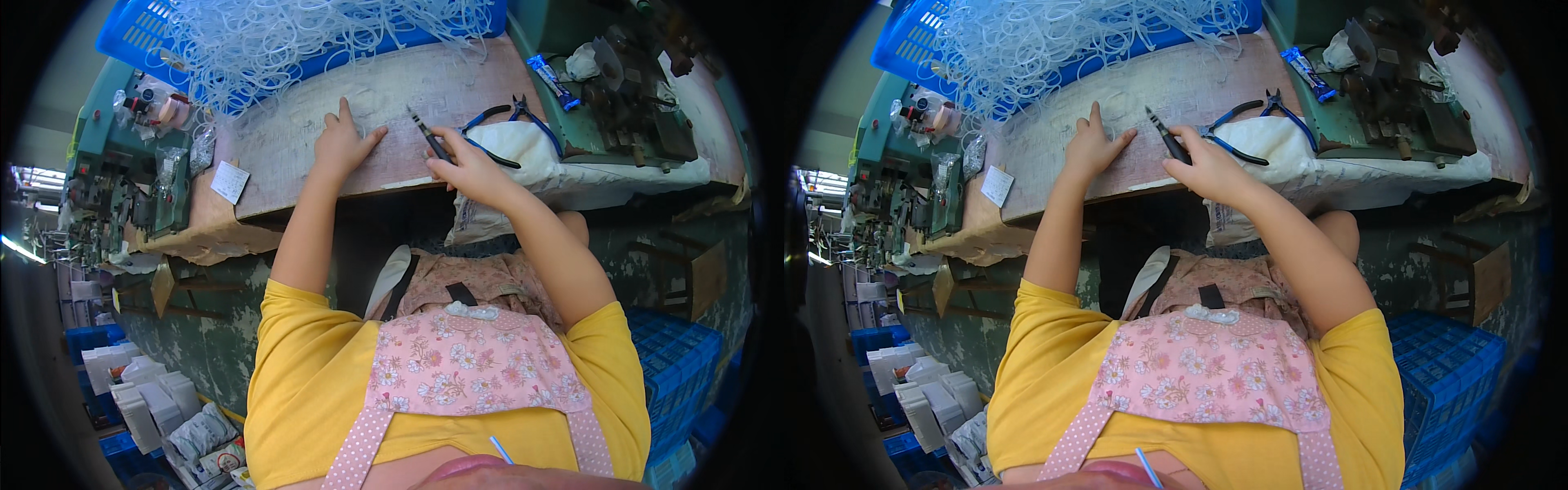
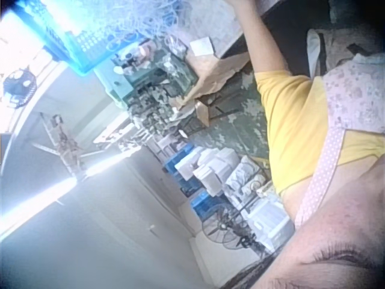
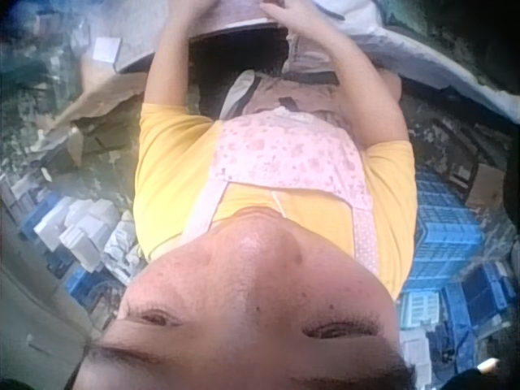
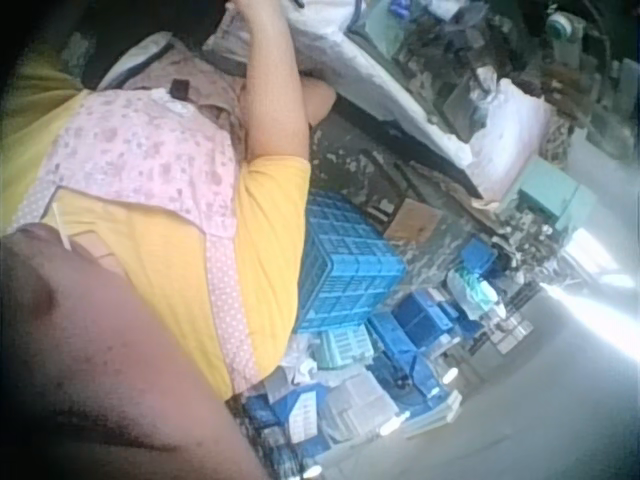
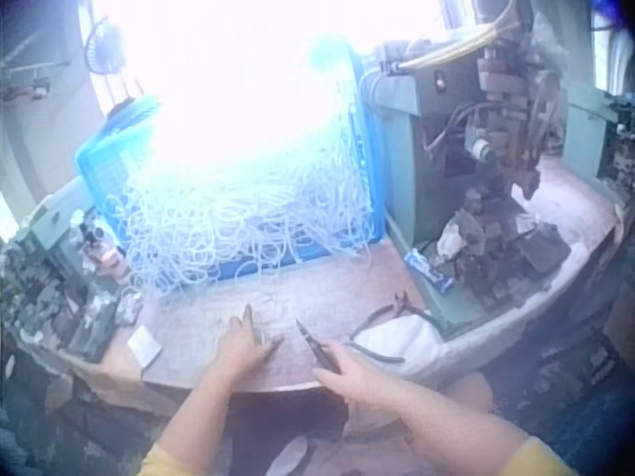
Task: The person repeatedly picks up clear plastic cords from a blue basket and uses pliers to cut them into short pieces. The cut pieces are placed on the workbench. The camera shakes several times during the task.
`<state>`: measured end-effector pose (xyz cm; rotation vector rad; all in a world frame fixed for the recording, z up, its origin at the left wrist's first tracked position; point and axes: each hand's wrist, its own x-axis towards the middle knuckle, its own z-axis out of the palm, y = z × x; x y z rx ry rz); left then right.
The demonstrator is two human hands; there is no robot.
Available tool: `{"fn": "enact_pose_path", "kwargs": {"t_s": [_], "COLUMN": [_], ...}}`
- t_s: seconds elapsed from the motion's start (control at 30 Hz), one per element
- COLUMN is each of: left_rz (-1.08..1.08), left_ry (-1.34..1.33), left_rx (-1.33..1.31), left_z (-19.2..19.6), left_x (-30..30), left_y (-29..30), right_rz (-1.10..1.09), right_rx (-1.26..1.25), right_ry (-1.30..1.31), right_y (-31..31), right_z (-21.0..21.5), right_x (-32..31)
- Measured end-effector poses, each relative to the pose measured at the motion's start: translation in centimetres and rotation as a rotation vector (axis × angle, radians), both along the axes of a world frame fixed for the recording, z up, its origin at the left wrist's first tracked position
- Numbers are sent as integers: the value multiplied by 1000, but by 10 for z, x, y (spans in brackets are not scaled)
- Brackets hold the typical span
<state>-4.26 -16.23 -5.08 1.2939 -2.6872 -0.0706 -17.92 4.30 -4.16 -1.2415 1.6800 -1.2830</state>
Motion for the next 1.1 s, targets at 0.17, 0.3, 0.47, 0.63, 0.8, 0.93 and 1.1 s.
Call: {"fn": "enact_pose_path", "kwargs": {"t_s": [0.17, 0.3, 0.47, 0.63, 0.8, 0.93, 1.1], "left_rz": [-100, -141, -139, -171, -391, -253, -95], "left_ry": [460, 448, 92, -184, -60, 379, 596], "left_rx": [276, -9, -232, -32, 151, 450, 526], "left_z": [2, -11, -4, 24, 45, 47, 26], "left_x": [18, 24, 24, 9, -2, 22, 48], "left_y": [-3, -4, 8, 4, -36, -34, 5], "right_rz": [-38, -90, -102, -74, -69, -133, -83], "right_rx": [-171, -234, -210, -152, -182, -257, -349], "right_ry": [376, 344, 250, 228, 199, 39, 74], "right_y": [7, 11, 16, 19, 22, 26, 9], "right_z": [2, 1, 10, 14, 7, 6, 6], "right_x": [8, 12, 8, 10, 13, 0, -16]}}
